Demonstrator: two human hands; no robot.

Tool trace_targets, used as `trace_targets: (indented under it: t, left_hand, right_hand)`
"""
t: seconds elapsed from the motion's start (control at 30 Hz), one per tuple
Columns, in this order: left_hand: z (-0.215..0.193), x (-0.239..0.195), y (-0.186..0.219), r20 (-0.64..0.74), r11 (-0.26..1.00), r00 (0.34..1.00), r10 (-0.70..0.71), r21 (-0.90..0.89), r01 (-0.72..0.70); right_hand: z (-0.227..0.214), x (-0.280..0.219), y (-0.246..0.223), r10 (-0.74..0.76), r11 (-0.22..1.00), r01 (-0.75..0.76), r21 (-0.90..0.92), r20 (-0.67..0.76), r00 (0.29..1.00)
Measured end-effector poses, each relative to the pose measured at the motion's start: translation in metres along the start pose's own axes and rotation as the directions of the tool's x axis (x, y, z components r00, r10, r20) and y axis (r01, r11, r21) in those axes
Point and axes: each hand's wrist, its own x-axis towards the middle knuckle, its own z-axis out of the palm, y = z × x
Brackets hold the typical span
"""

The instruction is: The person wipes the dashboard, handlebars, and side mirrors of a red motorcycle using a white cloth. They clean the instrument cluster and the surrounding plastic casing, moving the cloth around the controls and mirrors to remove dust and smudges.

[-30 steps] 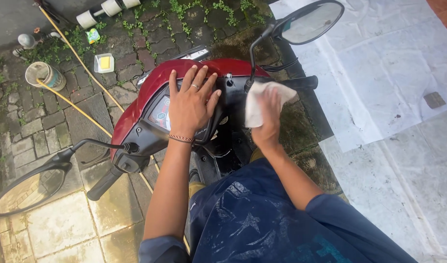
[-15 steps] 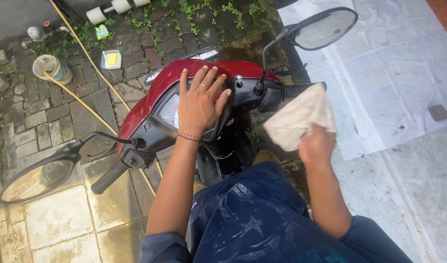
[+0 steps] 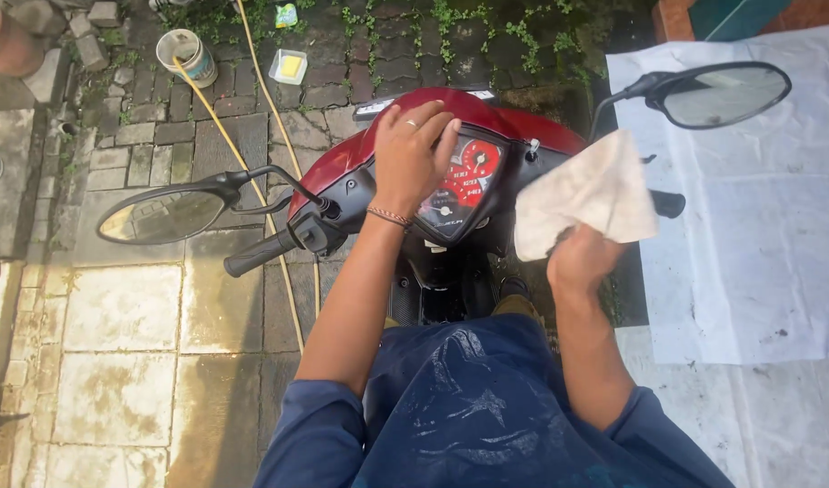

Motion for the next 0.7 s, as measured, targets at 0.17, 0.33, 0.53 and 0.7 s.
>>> trace_targets:
  t: [0.17, 0.33, 0.53, 0.7]
  left_hand:
    - [-0.039, -0.016, -0.038, 0.134, 0.949, 0.988, -0.079, 0.313, 0.034]
    - [-0.046, -0.047, -0.043, 0.135, 0.947, 0.99, -0.043, 0.323, -0.003]
    - [-0.04, -0.047, -0.044, 0.051, 0.961, 0.999, -0.01, 0.278, -0.005]
    - [-0.05, -0.049, -0.026, 0.027, 0.968, 0.99, -0.135, 0.219, 0.126]
  right_hand:
    - [0.046, 0.049, -0.023, -0.175, 0.984, 0.176, 0.0, -0.091, 0.98]
    - [0.061, -0.033, -0.007, -0.415, 0.904, 0.424, 0.051, 0.338, 0.845]
    - [0.006, -0.085, 0.015, -0.227, 0.952, 0.119, 0.281, 0.393, 0.891]
    - [0.001, 0.012, -0.033, 0.281, 0.675, -0.384, 0.63, 0.262, 0.923]
